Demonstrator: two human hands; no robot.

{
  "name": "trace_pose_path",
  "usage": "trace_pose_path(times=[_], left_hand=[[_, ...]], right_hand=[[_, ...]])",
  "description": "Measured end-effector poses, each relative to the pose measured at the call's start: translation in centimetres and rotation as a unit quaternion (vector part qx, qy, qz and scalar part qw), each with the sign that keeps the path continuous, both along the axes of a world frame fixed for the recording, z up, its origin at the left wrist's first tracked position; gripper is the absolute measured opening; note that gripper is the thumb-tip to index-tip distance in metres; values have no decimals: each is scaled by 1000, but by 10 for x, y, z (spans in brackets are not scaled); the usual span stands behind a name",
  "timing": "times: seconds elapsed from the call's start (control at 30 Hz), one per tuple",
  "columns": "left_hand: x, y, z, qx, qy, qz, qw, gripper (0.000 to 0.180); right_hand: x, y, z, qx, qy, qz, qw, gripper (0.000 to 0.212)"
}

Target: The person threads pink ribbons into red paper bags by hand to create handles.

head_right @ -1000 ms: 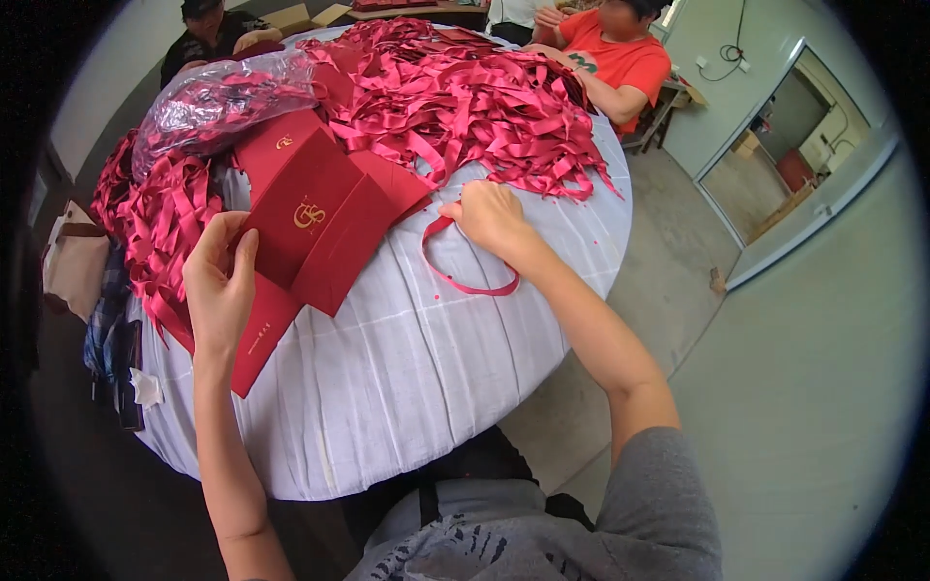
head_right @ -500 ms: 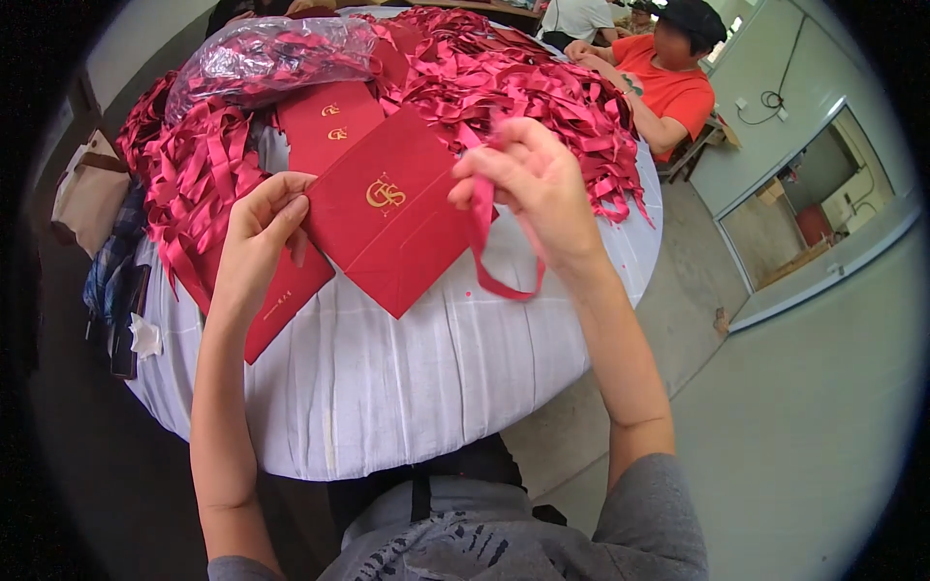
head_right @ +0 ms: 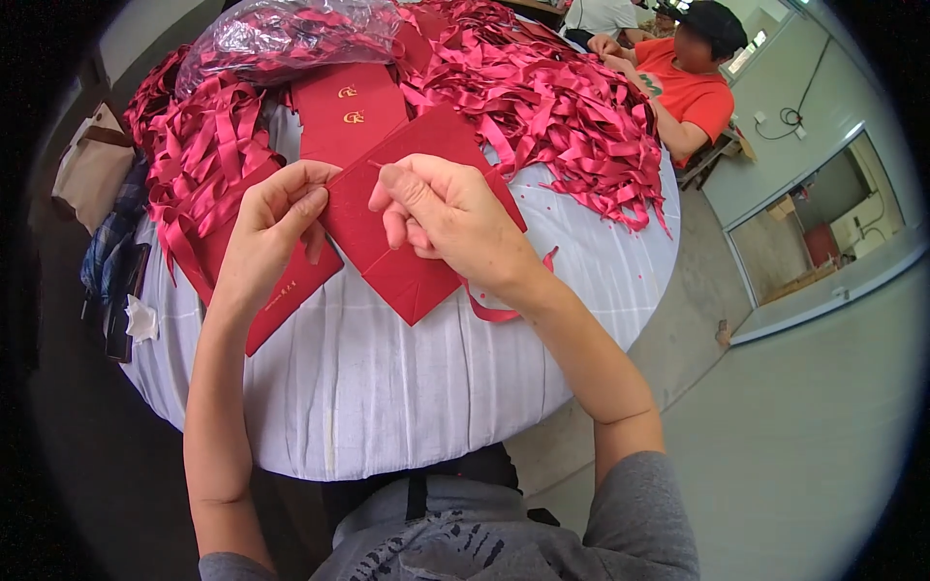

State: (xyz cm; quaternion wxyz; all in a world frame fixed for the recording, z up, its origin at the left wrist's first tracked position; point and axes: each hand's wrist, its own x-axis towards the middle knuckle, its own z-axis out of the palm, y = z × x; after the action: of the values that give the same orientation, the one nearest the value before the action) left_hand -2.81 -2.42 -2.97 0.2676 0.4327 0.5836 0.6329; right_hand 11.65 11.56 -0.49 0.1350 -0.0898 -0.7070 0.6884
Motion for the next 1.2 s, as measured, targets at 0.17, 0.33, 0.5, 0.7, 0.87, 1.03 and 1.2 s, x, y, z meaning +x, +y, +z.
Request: trace_pose_path(times=[0.17, 0.33, 0.5, 0.7, 0.87, 1.03, 1.2], left_hand=[[4, 1, 1, -8, -4, 4, 1000, 22], [8, -2, 4, -4, 7, 7, 1000, 21], [11, -1, 3, 5, 17, 8, 1000, 19], [13, 2, -2, 56, 101, 42, 992, 20], [17, -1, 1, 52, 121, 63, 989, 19], [17, -2, 0, 56, 138, 71, 986, 20], [19, -3, 3, 54, 142, 81, 985, 20]], right_hand=[[-1, -9, -3, 138, -15, -38, 990, 26], [0, -9, -7, 130, -3, -37, 991, 29], [1, -8, -11, 170, -13, -43, 984, 29], [0, -16, -13, 180, -32, -72, 980, 25], [1, -28, -16, 245, 29, -138, 959, 21], [2, -32, -18, 265, 56, -175, 947, 17], [3, -29, -17, 301, 74, -155, 938, 18]])
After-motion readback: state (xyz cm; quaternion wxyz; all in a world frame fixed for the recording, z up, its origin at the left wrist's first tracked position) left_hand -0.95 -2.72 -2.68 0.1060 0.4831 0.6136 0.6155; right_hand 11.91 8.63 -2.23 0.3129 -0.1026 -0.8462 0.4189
